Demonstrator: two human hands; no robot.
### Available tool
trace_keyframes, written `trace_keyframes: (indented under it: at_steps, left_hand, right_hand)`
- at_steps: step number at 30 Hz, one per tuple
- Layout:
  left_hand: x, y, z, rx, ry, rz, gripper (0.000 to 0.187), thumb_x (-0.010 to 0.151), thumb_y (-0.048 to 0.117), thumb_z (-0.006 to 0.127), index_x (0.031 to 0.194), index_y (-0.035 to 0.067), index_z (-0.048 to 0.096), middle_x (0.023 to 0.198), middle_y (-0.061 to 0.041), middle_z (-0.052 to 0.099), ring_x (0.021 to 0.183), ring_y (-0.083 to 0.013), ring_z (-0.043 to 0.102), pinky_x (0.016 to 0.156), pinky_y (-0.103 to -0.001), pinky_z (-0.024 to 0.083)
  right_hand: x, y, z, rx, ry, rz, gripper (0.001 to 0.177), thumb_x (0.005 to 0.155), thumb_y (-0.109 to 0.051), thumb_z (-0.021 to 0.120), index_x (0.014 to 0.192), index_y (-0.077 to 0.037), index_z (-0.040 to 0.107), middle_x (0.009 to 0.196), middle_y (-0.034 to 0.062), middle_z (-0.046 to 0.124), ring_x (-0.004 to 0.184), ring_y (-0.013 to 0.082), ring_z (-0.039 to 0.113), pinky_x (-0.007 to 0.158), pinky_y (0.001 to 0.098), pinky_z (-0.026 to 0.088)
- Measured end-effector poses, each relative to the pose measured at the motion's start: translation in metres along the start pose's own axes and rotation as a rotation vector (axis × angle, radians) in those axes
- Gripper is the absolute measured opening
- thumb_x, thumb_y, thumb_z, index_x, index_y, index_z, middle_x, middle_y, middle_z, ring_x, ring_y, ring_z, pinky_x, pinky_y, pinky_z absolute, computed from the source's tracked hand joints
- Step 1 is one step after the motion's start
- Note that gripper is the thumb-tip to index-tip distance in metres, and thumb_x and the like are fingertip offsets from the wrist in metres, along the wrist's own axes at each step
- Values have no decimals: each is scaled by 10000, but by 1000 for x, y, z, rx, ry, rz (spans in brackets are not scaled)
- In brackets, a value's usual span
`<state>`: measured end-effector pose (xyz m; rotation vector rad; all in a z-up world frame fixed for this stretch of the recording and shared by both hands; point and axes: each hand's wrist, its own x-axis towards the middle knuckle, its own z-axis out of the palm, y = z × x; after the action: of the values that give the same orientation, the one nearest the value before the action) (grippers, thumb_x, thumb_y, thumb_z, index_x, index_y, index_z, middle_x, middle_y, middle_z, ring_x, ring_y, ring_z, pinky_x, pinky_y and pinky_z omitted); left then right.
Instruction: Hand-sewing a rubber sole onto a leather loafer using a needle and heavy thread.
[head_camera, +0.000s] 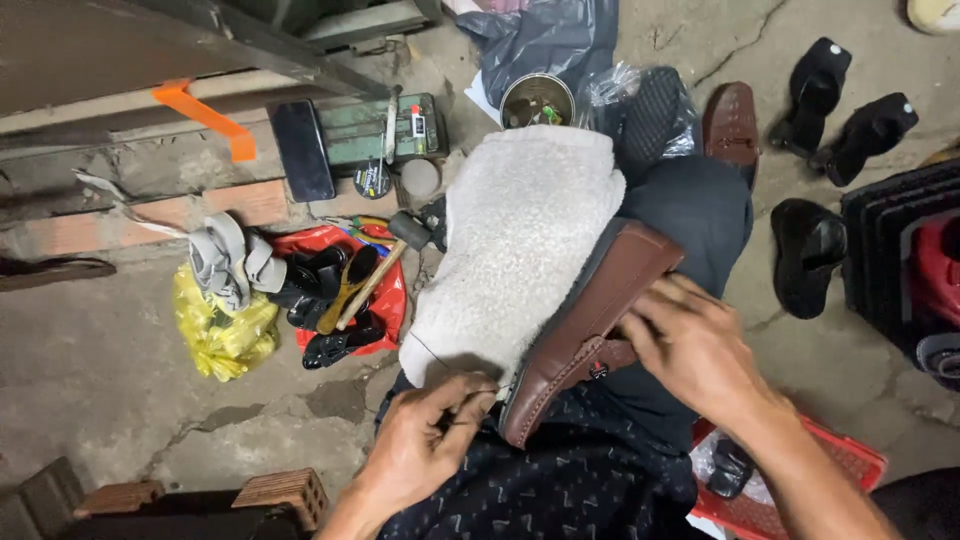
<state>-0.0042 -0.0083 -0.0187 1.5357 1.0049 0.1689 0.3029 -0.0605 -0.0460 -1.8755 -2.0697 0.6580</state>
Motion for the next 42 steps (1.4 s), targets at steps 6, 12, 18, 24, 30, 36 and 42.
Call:
trace_keyframes:
  at_steps: [6, 12, 18, 24, 30, 36, 42]
  left_hand:
    - [-9, 0, 3, 72, -149, -62, 733, 859, 590, 662, 1371, 70, 596, 1100, -98, 818, 749, -195, 854, 651, -343, 726]
    - [-8, 21, 5, 162, -126, 70, 643, 853, 436, 785, 1374, 96, 625, 893, -16, 768, 719, -157, 691, 670, -331, 530]
    - [-15, 21, -16, 266, 108, 169, 521, 955, 290, 660, 1421, 107, 516, 1404, -49, 588, 671, -132, 711, 637, -358, 757]
    - [-26, 24, -37, 282, 151, 332, 412, 963, -78, 527, 1370, -11, 537, 1383, -220, 518, 1327, -396, 559, 1055, -429, 631]
    - [-31, 41, -41, 349, -67, 293, 428, 986, 147, 633, 1414, 147, 617, 1088, -15, 718, 680, -126, 609, 630, -269, 524]
    - [-31, 37, -40, 410, -232, 165, 463, 1016, 170, 487, 1447, 270, 624, 1014, 58, 616, 514, -125, 448, 438, -281, 343]
    - [-28, 35, -40, 489, -184, 231, 425, 998, 184, 509, 1379, 287, 669, 1144, 37, 687, 510, -144, 578, 479, -286, 407]
  right_hand:
    - [-28, -9, 13, 1034, -68, 644, 428, 1016, -323, 501, 1102, 1, 767, 898, 63, 693, 854, 181, 615, 803, 327, 472]
    - [-23, 0, 47, 1288, -270, 291, 183, 887, -140, 777, 1033, -33, 796, 994, 59, 829, 928, 133, 754, 804, 297, 621]
    - [-47, 10, 61, 1314, -185, 200, 117, 889, -147, 786, 979, -73, 788, 899, 36, 797, 817, 137, 739, 735, 282, 617]
    - [-44, 1, 69, 1371, -73, 199, 194, 934, -149, 732, 1106, -62, 750, 1039, 41, 783, 961, 166, 742, 856, 314, 606]
    - [-40, -1, 68, 1350, -104, 170, 209, 961, -157, 698, 1119, -33, 755, 1066, 43, 771, 985, 157, 726, 886, 302, 590]
    - [-37, -3, 65, 1334, -117, 162, 220, 980, -179, 675, 1128, -31, 745, 1089, 36, 762, 1009, 154, 716, 920, 305, 576]
    - [-33, -8, 61, 1331, -113, 140, 209, 997, -193, 655, 1089, -29, 747, 1041, 22, 746, 963, 142, 697, 885, 300, 561]
